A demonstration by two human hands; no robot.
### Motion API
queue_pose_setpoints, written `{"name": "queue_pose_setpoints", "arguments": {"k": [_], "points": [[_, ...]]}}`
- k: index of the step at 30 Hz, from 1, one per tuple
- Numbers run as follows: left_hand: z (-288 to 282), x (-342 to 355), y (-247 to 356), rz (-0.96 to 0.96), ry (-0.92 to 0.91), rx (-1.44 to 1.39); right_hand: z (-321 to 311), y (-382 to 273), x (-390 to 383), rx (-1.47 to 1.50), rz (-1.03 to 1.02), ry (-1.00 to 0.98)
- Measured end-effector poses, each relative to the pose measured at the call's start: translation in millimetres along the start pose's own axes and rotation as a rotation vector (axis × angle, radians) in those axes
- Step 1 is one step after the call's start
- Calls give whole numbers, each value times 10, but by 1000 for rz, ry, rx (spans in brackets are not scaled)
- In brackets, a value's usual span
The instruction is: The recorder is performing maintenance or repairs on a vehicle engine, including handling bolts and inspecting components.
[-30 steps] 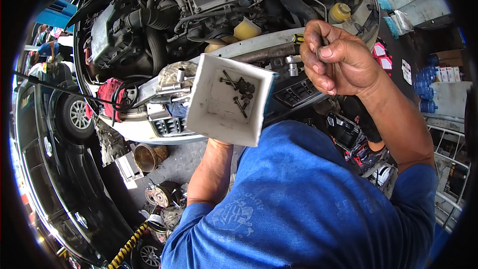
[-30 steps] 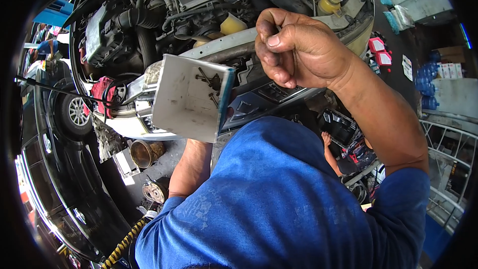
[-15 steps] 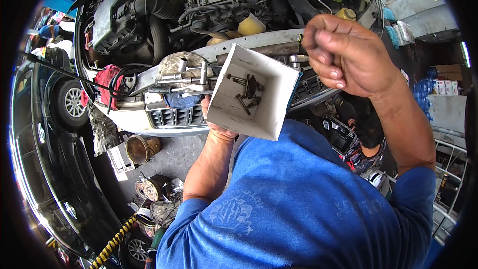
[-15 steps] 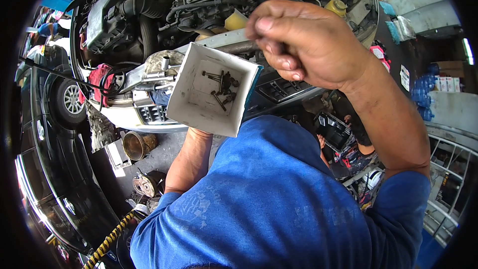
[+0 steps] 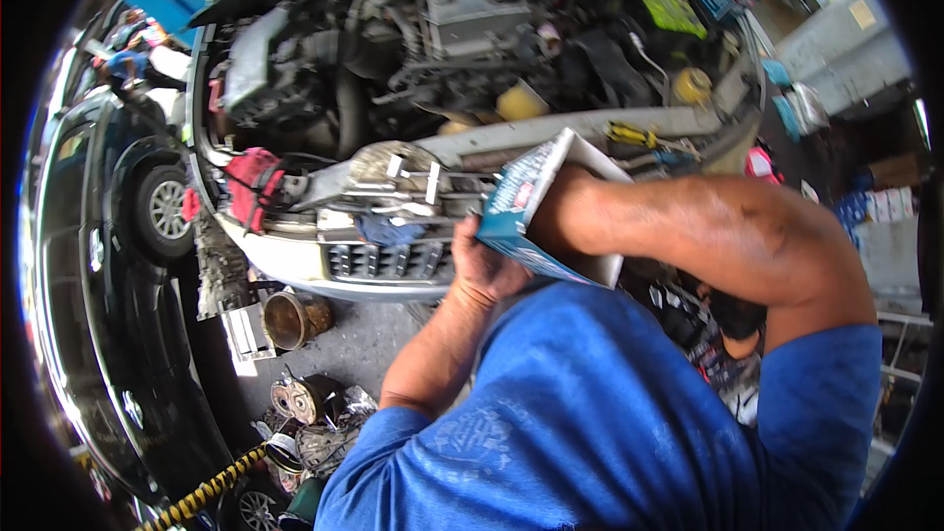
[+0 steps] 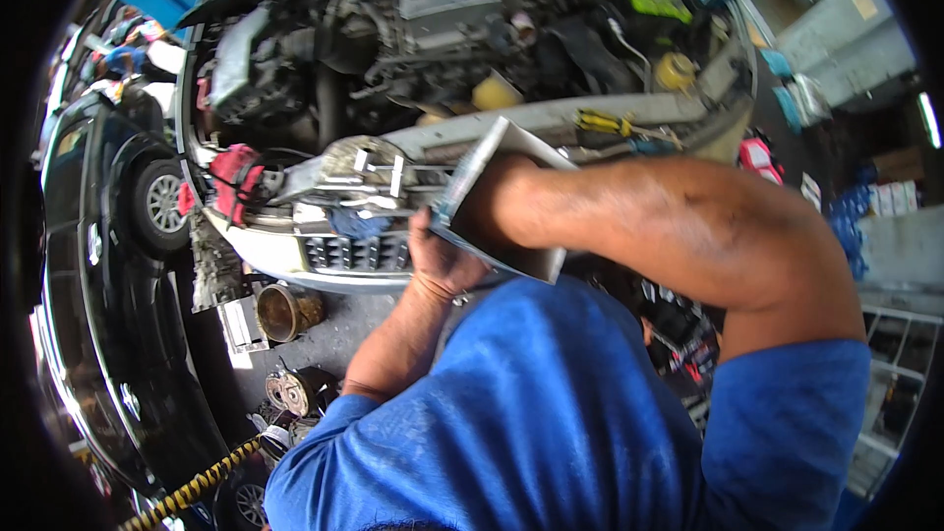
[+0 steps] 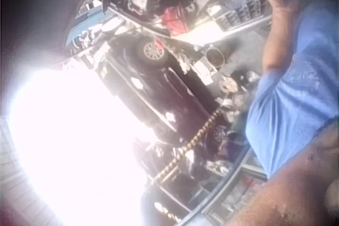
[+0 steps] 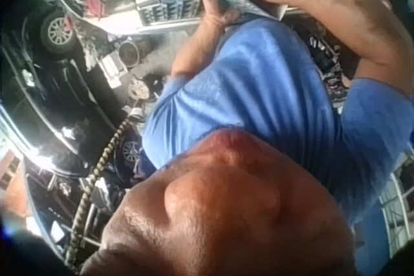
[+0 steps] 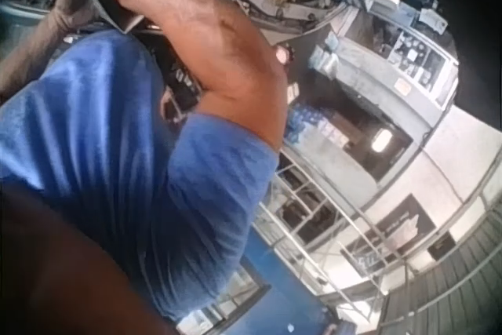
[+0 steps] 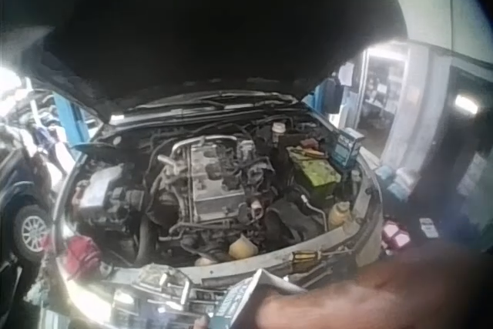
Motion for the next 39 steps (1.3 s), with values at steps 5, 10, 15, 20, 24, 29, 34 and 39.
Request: {"name": "queue_pose_setpoints", "arguments": {"k": [5, 10, 15, 20, 24, 29, 34, 39], "points": [[-20, 99, -45, -24, -92, -102, -153, -86, -66, 43, -18, -13], [108, 57, 34, -53, -184, -47, -251, -94, -9, 9, -58, 10], [94, 134, 27, -55, -163, -22, -306, -56, 1, 17, -72, 2], [179, 113, -47, -73, -151, 25, -324, -87, -107, 29, -77, -16], [172, 145, -112, -111, -140, -43, -257, 8, -156, 112, -18, -85], [23, 77, 133, 37, -32, -44, -289, 238, -402, 434, 21, 261], [-34, 76, 259, 159, -73, -74, -694, 412, -832, 1215, 254, 286], [6, 77, 237, 136, -140, -73, -260, 309, -1110, 2465, 34, 399]]}}
Point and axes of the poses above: each hand's wrist, its own x-axis towards the middle knuckle, its own z-axis out of the palm, y = z × x, the point moved 3 cm from there along x, towards the middle knuckle, and after that the axes turned 5 degrees about y, right-handed, at the moved point
